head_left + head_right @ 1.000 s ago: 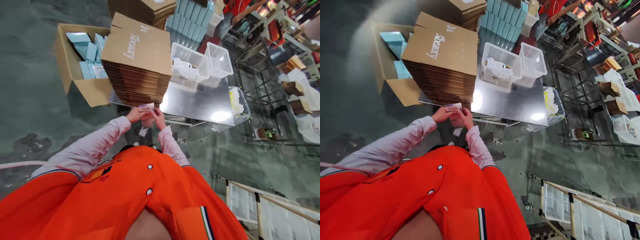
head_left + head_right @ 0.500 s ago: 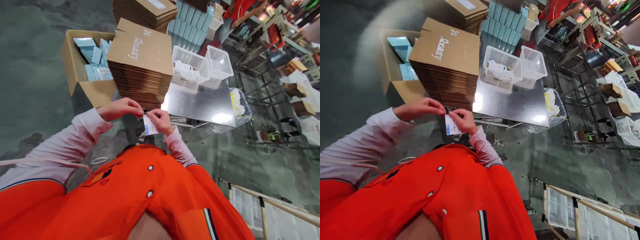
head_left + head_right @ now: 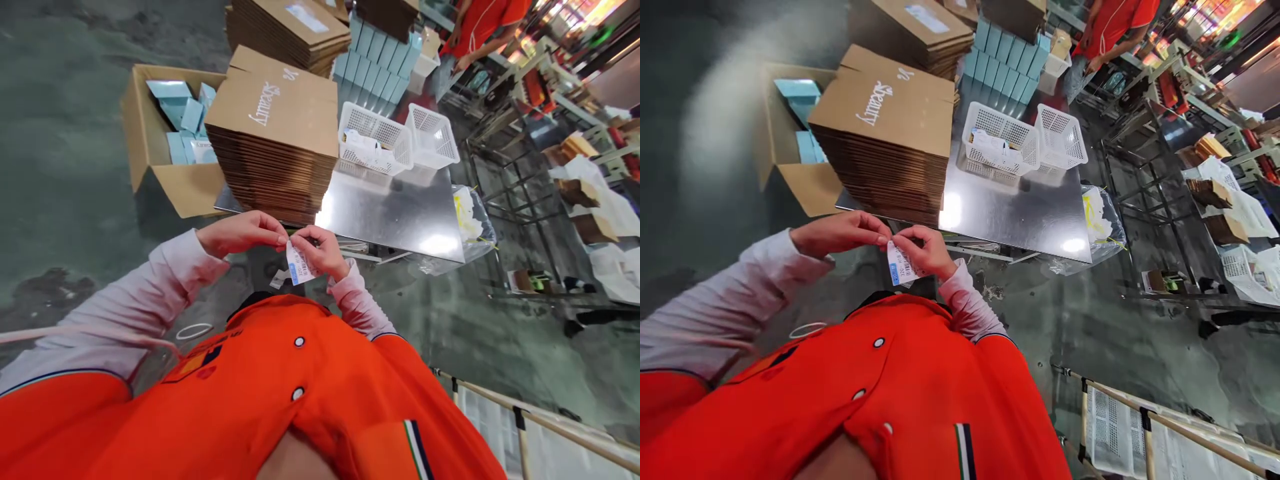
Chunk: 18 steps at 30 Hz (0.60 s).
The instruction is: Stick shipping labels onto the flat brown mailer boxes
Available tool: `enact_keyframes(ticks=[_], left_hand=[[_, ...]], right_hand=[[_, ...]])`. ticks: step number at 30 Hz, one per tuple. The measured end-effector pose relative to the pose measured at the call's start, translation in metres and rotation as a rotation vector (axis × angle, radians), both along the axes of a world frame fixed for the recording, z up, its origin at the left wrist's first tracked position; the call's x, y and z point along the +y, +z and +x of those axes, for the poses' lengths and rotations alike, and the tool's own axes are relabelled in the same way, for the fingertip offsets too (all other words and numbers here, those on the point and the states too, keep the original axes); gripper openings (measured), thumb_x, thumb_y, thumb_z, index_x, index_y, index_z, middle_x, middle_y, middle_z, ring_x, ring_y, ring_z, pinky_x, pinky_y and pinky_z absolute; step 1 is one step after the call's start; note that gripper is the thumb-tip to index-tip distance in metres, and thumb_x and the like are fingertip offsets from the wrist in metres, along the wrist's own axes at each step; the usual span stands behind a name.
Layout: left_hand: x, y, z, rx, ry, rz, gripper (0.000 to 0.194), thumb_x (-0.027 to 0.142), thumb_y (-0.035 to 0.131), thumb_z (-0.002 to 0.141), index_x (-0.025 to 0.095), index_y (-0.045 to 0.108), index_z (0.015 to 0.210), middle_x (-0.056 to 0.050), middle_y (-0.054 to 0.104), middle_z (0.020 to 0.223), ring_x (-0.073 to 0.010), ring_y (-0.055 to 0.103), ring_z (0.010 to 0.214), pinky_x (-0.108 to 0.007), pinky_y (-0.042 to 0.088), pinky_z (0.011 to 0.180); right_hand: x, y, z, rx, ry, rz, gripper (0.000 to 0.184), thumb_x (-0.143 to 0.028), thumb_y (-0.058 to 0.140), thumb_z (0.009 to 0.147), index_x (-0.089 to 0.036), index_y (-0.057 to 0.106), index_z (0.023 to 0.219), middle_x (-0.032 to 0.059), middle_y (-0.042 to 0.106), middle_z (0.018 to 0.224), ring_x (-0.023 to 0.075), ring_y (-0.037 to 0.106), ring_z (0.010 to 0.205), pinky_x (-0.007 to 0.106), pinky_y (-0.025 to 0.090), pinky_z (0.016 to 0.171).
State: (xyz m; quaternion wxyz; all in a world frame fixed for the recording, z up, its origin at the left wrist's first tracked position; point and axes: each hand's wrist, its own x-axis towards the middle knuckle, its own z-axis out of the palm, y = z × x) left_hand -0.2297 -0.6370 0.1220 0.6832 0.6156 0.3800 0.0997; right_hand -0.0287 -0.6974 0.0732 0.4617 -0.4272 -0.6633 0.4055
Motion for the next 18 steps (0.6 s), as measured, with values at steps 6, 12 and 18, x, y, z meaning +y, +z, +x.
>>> enact_keyframes(ticks=[6, 12, 18], left_hand=[[0.006, -0.012, 0.004, -0.168, 0.121, -0.271, 0.025, 0.036, 0.078, 0.056, 0.016, 0.068, 0.068, -0.008, 0.062, 0.065, -0.0202, 0.058, 0.062, -0.036, 0.052, 0.066], [0.023, 0.011, -0.009, -0.253, 0.103, 0.093, 0.034, 0.041, 0.078, 0.067, 0.018, 0.066, 0.089, -0.006, 0.067, 0.084, -0.0179, 0.062, 0.075, -0.029, 0.053, 0.07], [0.038, 0.016, -0.023, -0.175, -0.049, 0.676, 0.028, 0.047, 0.068, 0.081, 0.021, 0.073, 0.088, -0.009, 0.072, 0.095, -0.021, 0.066, 0.088, -0.028, 0.051, 0.082]], right_hand=[[0.012, 0.017, 0.005, -0.178, 0.101, 0.382, 0.022, -0.042, 0.06, 0.095, -0.027, 0.075, 0.097, 0.0079, 0.068, 0.116, 0.0204, 0.061, 0.115, 0.04, 0.048, 0.105], [0.026, 0.033, 0.002, -0.159, -0.09, 0.316, 0.025, -0.045, 0.069, 0.088, -0.021, 0.07, 0.081, 0.0086, 0.067, 0.1, 0.0185, 0.065, 0.093, 0.034, 0.058, 0.085], [0.029, 0.051, -0.015, -0.225, -0.186, 0.329, 0.021, -0.043, 0.071, 0.087, -0.022, 0.071, 0.082, 0.0093, 0.064, 0.108, 0.0194, 0.063, 0.102, 0.034, 0.057, 0.09]])
